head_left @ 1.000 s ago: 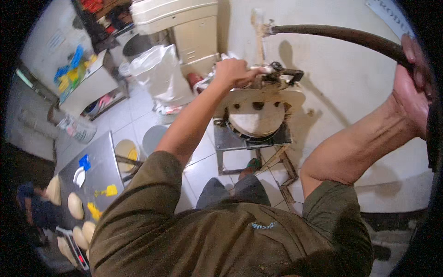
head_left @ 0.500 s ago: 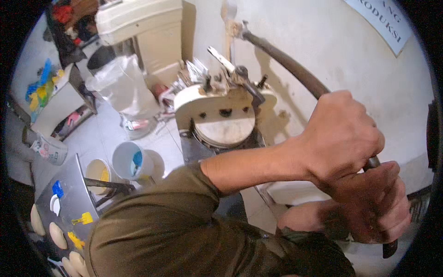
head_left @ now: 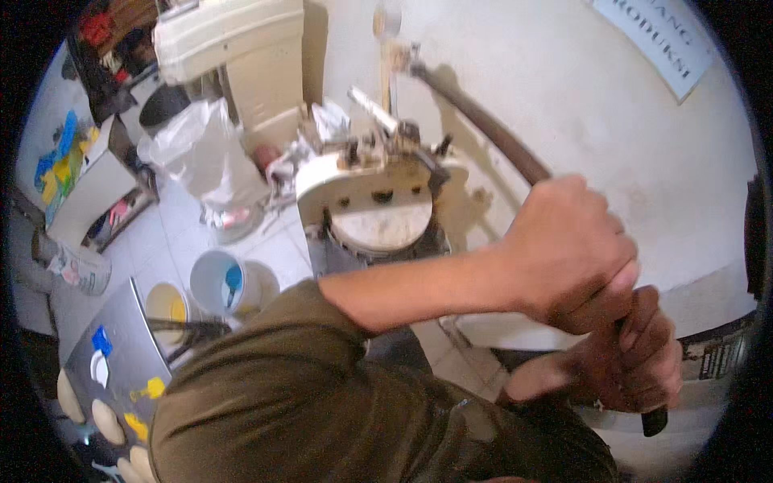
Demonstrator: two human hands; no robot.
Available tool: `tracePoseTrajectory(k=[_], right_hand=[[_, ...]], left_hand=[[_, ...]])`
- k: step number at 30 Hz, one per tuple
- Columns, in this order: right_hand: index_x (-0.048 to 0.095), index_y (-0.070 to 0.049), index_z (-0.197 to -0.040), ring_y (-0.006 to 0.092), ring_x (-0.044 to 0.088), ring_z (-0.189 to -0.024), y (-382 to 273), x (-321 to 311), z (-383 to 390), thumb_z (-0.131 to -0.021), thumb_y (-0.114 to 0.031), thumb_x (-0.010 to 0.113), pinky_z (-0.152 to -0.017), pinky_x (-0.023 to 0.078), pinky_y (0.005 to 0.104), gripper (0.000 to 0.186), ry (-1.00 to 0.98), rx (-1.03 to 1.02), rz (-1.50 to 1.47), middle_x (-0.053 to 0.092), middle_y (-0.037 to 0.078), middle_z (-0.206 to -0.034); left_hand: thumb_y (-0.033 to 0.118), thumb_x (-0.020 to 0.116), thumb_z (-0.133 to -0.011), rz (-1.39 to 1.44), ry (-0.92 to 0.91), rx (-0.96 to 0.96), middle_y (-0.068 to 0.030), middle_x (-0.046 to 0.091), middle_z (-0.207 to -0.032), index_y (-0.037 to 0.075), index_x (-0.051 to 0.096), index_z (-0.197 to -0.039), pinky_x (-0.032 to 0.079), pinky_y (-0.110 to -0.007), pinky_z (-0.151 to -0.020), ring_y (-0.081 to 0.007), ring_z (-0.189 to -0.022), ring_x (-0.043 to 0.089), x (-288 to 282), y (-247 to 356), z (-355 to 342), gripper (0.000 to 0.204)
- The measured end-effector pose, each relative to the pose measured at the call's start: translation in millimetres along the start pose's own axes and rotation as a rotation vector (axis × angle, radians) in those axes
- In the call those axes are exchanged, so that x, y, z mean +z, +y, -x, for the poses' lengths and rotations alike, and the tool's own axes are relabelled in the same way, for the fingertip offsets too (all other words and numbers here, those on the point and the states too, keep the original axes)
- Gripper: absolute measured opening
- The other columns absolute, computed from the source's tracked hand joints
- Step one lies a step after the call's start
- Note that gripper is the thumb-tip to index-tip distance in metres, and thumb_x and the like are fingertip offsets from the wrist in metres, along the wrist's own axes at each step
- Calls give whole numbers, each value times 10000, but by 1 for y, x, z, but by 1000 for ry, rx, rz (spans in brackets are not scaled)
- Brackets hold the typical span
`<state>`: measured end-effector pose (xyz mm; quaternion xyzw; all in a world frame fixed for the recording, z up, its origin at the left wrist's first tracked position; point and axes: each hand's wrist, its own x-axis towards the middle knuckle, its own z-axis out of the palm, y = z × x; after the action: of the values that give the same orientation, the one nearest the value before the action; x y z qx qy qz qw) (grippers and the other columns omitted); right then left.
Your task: The person prepares dough by flattening it by hand on a table, placing it into a metal tray, and using a manual mechanical press to cut the dough into sections before rolling small portions into balls and placing them in a rectangular tray.
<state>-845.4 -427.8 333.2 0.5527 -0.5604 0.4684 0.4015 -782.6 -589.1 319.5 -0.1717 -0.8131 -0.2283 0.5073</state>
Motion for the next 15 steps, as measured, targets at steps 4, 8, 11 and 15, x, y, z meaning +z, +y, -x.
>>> tracePoseTrajectory(k=[4,8,11,15], right_hand=[[563,-128,-835,169,498,-644,21,27,-22,-970,-420,613,-658,448,339,326,65,62,-827,554,13,-732],[559,-105,-835,165,483,-620,67,127,-119,-959,-413,631,-635,448,350,340,155,-56,-1049,554,35,-721],[570,-56,-898,185,509,-665,120,264,-208,-965,-392,666,-660,464,376,356,457,-113,-761,572,65,-757],[510,-7,-1117,443,668,-827,133,438,-244,-917,-179,599,-758,513,527,279,453,93,-313,659,225,-850]], left_hand=[[348,533,-914,226,162,53,-232,618,-1243,21,587,-1308,451,-491,-1001,-429,-1180,580,1,-36,46,515],[358,589,-907,-90,406,-514,-304,523,-1414,-82,363,-1509,433,-512,-1080,-475,-1242,562,-22,-137,81,779],[459,588,-920,-282,-10,-758,-267,651,-1259,-21,633,-1274,472,-528,-1034,-461,-1211,595,-54,-254,72,598],[514,467,-964,-676,-588,-833,-205,727,-1113,46,778,-1032,456,-567,-1044,-413,-1183,625,-102,-351,142,566]])
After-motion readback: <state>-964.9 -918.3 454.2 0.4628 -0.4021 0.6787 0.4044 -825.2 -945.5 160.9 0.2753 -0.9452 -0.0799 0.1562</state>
